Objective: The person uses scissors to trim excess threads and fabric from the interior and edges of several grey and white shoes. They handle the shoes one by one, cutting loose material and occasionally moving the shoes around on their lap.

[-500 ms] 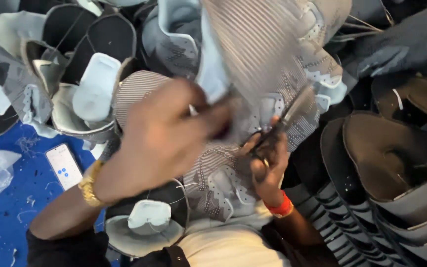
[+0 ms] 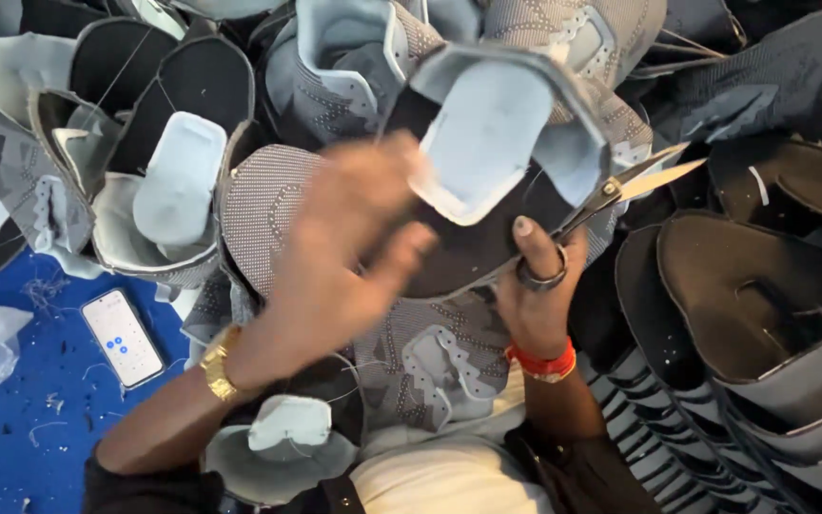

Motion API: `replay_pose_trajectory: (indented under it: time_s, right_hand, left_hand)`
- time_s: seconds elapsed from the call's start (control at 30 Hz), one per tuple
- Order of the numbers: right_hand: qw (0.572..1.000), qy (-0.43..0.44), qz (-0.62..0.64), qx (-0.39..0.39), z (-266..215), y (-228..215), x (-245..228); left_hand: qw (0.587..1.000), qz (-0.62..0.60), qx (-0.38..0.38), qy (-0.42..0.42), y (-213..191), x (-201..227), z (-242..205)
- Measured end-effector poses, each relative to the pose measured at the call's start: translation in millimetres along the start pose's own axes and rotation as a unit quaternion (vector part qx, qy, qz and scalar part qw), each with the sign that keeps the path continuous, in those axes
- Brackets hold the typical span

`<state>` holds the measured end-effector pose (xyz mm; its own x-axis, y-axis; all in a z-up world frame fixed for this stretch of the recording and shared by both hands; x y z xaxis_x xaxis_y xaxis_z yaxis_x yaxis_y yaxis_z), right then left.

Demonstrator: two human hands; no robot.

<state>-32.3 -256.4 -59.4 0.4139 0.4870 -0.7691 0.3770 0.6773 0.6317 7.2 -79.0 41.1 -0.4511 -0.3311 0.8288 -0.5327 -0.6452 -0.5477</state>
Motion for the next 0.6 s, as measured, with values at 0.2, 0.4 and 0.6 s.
replay_pose_trajectory:
  time_s: [0.2, 0.4, 0.6]
  right_hand:
    - [0.989, 0.021, 0.083, -0.123, 9, 19, 4]
    - [0.986, -0.073, -0.086, -0.124, 14, 27, 24]
    - [0.977, -0.056, -0.156, -0.134, 12, 42, 23]
  left_hand:
    - [0.905, -0.386, 0.178, -0.034, -40, -47, -4]
    - [0.72, -0.684, -0.03, -0.114, -3, -85, -13]
    - [0.642, -0.747, -0.047, -0.167, 1, -85, 2]
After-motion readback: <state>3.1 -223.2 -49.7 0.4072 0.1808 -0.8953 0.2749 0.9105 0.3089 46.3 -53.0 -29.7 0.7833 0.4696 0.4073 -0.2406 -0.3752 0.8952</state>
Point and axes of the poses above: each hand's wrist, its own z-axis towards the middle knuckle, its own y-axis out of the palm, x = y × z, the point moved 7 cm from there along z, towards the middle knuckle, and after that the axes turned 12 degrees about -y, right-handed, at the moved point
